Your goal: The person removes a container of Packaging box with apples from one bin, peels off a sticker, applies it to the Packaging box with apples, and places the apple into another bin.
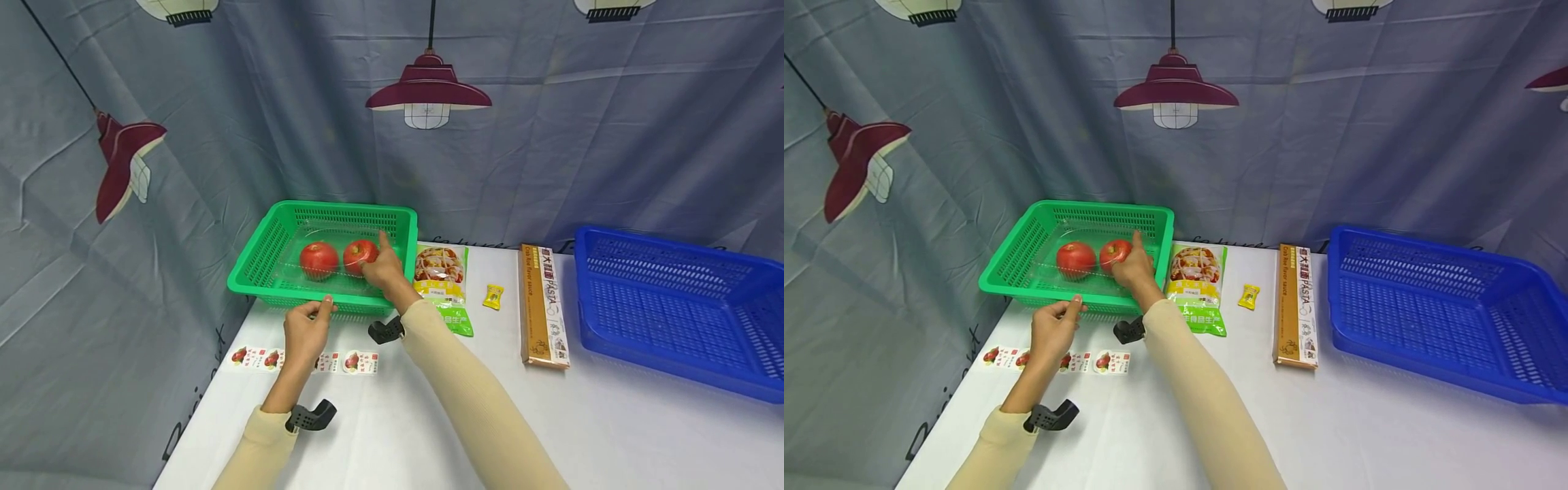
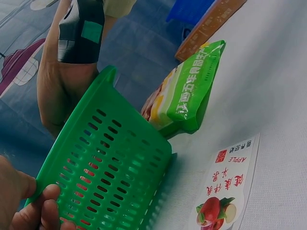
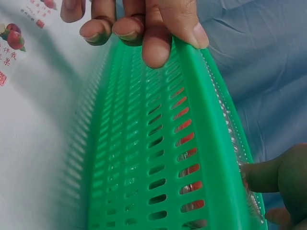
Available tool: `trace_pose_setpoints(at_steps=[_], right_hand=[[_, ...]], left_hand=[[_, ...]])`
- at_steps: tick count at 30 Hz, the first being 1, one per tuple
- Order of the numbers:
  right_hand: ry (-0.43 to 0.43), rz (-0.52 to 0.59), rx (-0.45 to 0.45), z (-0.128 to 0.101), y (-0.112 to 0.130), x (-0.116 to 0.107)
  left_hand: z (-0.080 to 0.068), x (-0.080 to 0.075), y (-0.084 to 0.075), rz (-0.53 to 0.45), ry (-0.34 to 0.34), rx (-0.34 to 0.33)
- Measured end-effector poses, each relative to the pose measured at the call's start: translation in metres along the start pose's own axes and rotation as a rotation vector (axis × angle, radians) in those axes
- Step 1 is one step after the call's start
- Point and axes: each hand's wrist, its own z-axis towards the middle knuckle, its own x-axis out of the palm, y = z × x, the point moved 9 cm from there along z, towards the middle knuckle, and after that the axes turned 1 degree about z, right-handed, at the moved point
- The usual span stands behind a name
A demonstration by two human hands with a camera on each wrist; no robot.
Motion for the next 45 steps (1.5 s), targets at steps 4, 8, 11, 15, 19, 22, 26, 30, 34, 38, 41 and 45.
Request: trace_pose_setpoints(at_steps=[4,8,11,15,19,22,26,30,34,38,41,45], right_hand=[[0.002,0.019,0.000,-0.001,0.000,0.000],[0.006,0.051,0.010,-0.003,0.000,0.001],[0.011,0.077,0.025,-0.003,-0.002,0.001],[0.022,0.108,0.049,-0.004,-0.004,-0.001],[0.040,0.133,0.068,-0.004,-0.006,-0.002],[0.039,0.153,0.067,-0.004,-0.007,-0.004],[0.046,0.167,0.048,-0.005,-0.006,-0.003],[0.052,0.165,0.038,-0.006,-0.004,-0.002],[0.036,0.155,0.036,-0.008,0.001,-0.005],[0.032,0.171,0.024,-0.010,0.007,-0.008],[0.052,0.201,0.019,-0.011,0.011,-0.009],[0.096,0.262,0.021,-0.013,0.016,-0.011]], left_hand=[[0.000,0.001,-0.001,0.004,0.005,0.005],[0.000,-0.001,0.000,0.014,0.007,0.003],[-0.001,-0.002,0.000,0.014,0.011,0.004],[-0.001,0.001,-0.001,0.004,0.023,0.009],[0.000,0.002,0.000,-0.006,0.024,0.008],[-0.001,0.003,0.000,-0.007,0.031,0.002],[-0.002,0.003,0.001,-0.009,0.036,-0.005],[-0.002,0.001,0.000,-0.012,0.029,-0.007],[-0.002,0.002,0.000,-0.015,0.028,-0.007],[-0.001,0.002,0.000,-0.017,0.027,-0.003],[-0.001,0.002,0.000,-0.015,0.027,-0.003],[-0.002,0.001,0.000,-0.010,0.028,-0.007]])
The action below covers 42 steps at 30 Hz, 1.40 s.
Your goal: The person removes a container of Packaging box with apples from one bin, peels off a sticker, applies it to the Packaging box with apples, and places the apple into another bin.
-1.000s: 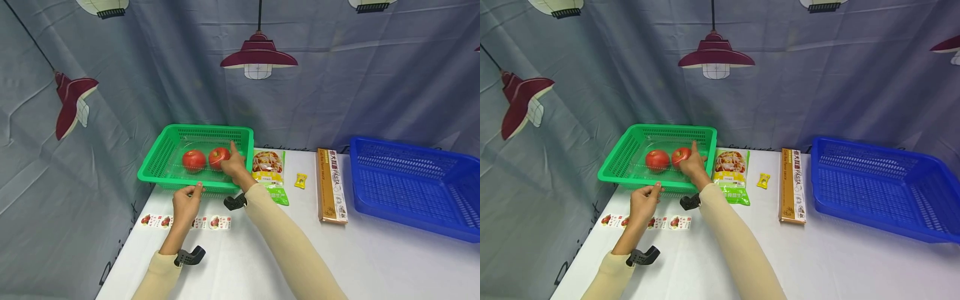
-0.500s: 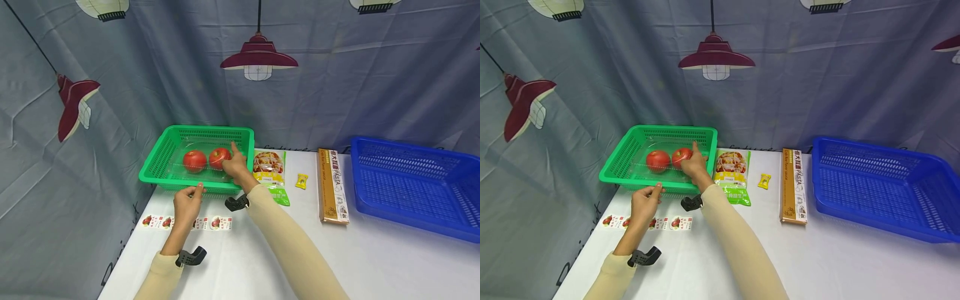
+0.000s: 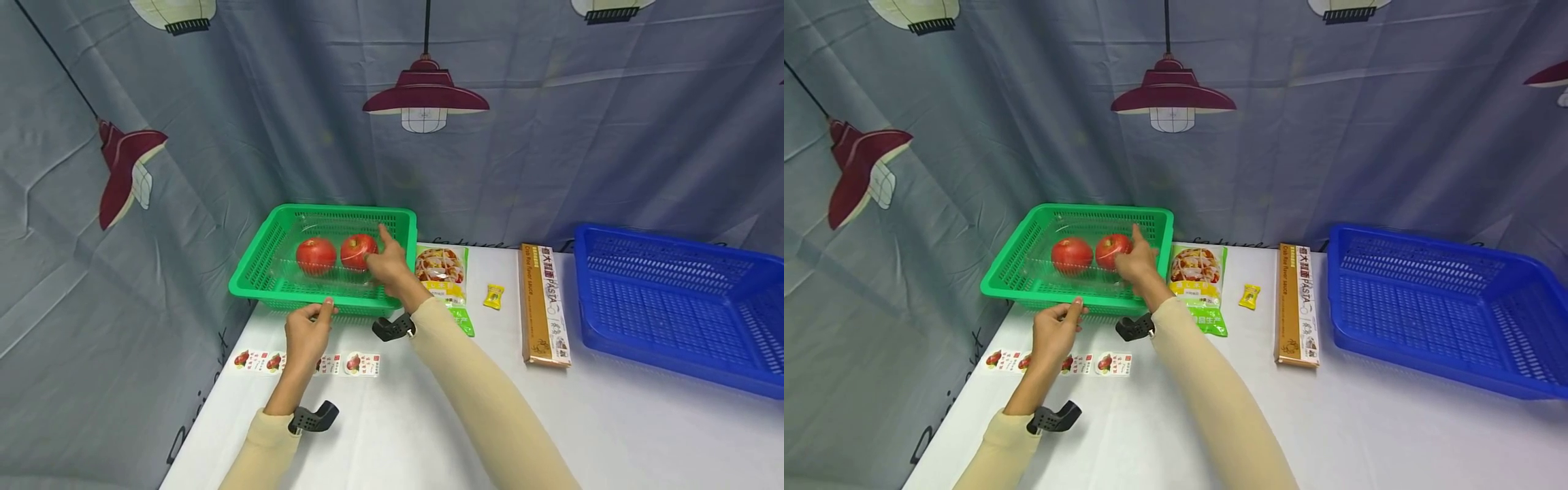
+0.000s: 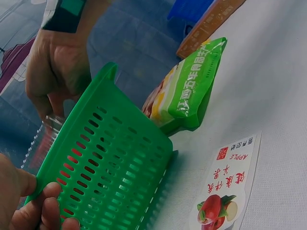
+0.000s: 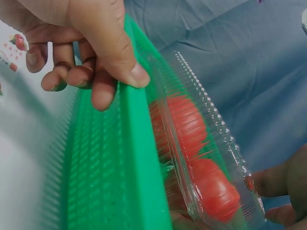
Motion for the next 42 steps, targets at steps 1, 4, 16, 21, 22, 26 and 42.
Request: trace_pose_setpoints(at_steps=[1,4,16,21,22,26,42], right_hand=[[0.009,0.016,0.001,0.000,0.001,0.000],[0.033,0.063,0.007,-0.002,0.004,-0.003],[0.109,0.153,0.017,-0.013,0.016,-0.013],[0.134,0.160,0.007,-0.021,0.026,-0.020],[0.140,0.163,0.006,-0.023,0.028,-0.021],[0.160,0.175,0.001,-0.029,0.034,-0.028],[0.179,0.126,-0.019,-0.054,0.041,-0.059]], left_hand=[[0.000,0.000,0.000,0.002,-0.001,0.001],[0.000,0.000,-0.001,0.005,-0.004,0.006],[0.000,0.002,0.001,0.014,-0.006,-0.003],[0.000,0.001,0.001,0.023,-0.012,-0.010],[0.000,0.001,0.001,0.021,-0.013,-0.010],[0.001,0.001,0.000,0.026,-0.015,-0.007],[0.000,0.000,0.000,0.027,-0.009,0.000]])
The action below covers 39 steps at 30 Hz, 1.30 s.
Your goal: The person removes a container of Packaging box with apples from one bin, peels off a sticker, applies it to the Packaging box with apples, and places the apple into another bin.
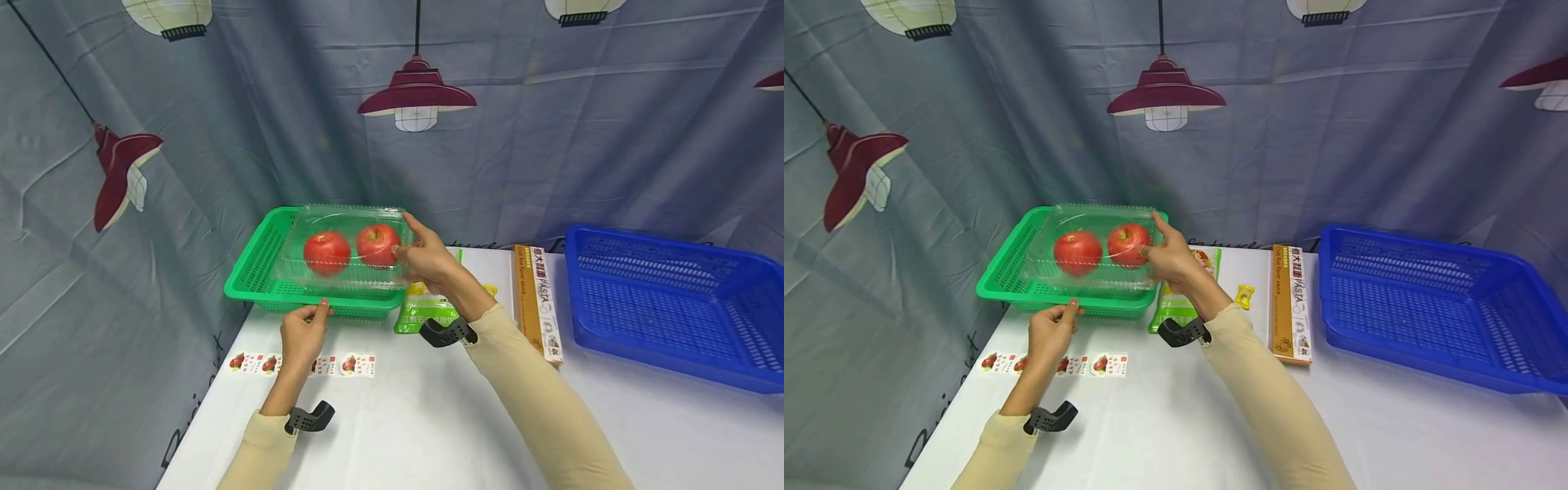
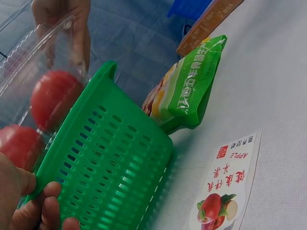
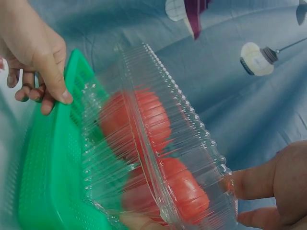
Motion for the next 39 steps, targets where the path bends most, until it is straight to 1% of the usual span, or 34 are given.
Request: trace_pose_setpoints(at_steps=[8,16,23,32,39], right_hand=[[0.003,-0.044,-0.012,-0.015,0.000,-0.014],[0.012,-0.002,-0.038,-0.030,0.000,-0.028],[0.002,-0.049,-0.065,-0.042,-0.001,-0.038],[-0.009,-0.052,-0.079,-0.060,-0.004,-0.049],[-0.014,-0.050,-0.077,-0.077,-0.010,-0.062]], left_hand=[[0.000,0.000,0.000,0.007,-0.004,0.006],[-0.001,0.000,0.000,0.007,0.007,0.005],[-0.001,-0.001,0.000,0.008,-0.002,0.005],[-0.001,-0.002,0.000,0.008,-0.015,-0.006],[-0.002,-0.002,0.000,0.013,-0.007,0.011]])
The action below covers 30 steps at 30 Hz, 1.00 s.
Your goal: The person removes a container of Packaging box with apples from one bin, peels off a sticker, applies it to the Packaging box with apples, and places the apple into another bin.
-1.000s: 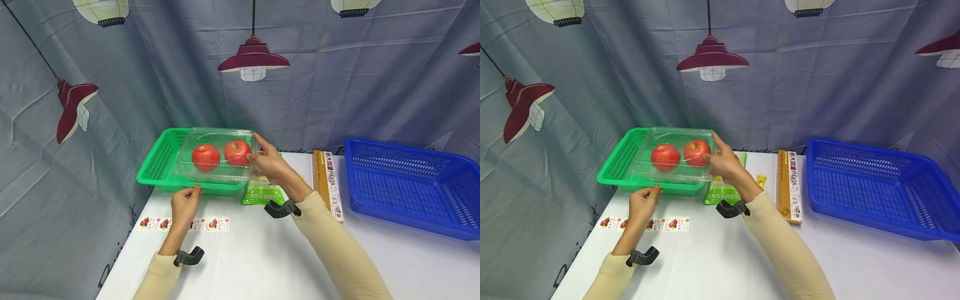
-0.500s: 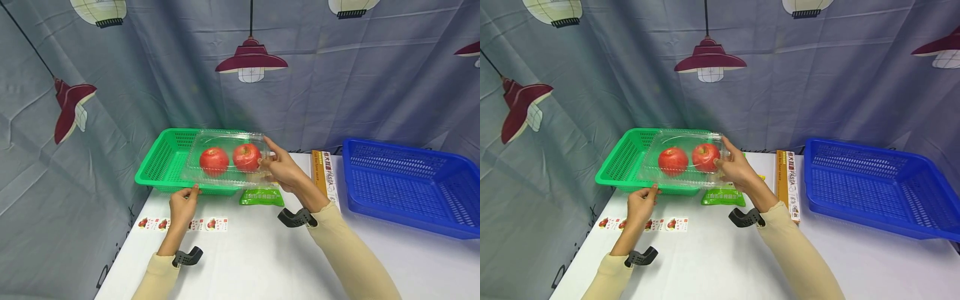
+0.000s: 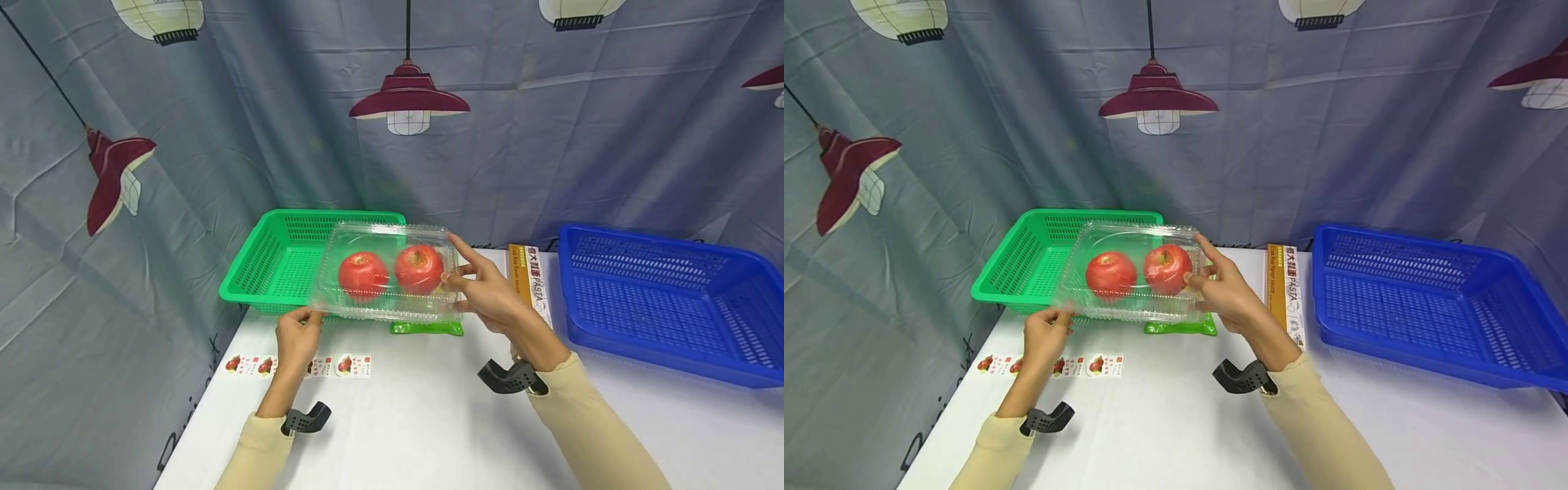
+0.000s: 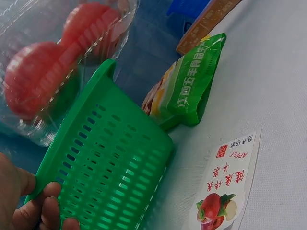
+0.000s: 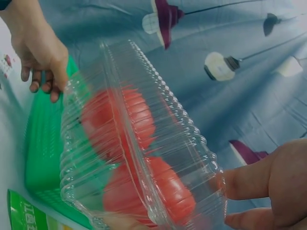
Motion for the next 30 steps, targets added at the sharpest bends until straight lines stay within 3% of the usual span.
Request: trace_pose_setpoints(at_steps=[14,30], right_hand=[[-0.012,-0.018,0.025,-0.036,-0.011,-0.035],[-0.029,-0.088,-0.015,-0.076,-0.019,-0.061]], left_hand=[[0.000,-0.001,0.000,0.017,-0.016,-0.003],[-0.001,0.002,-0.001,0.012,0.002,0.004]])
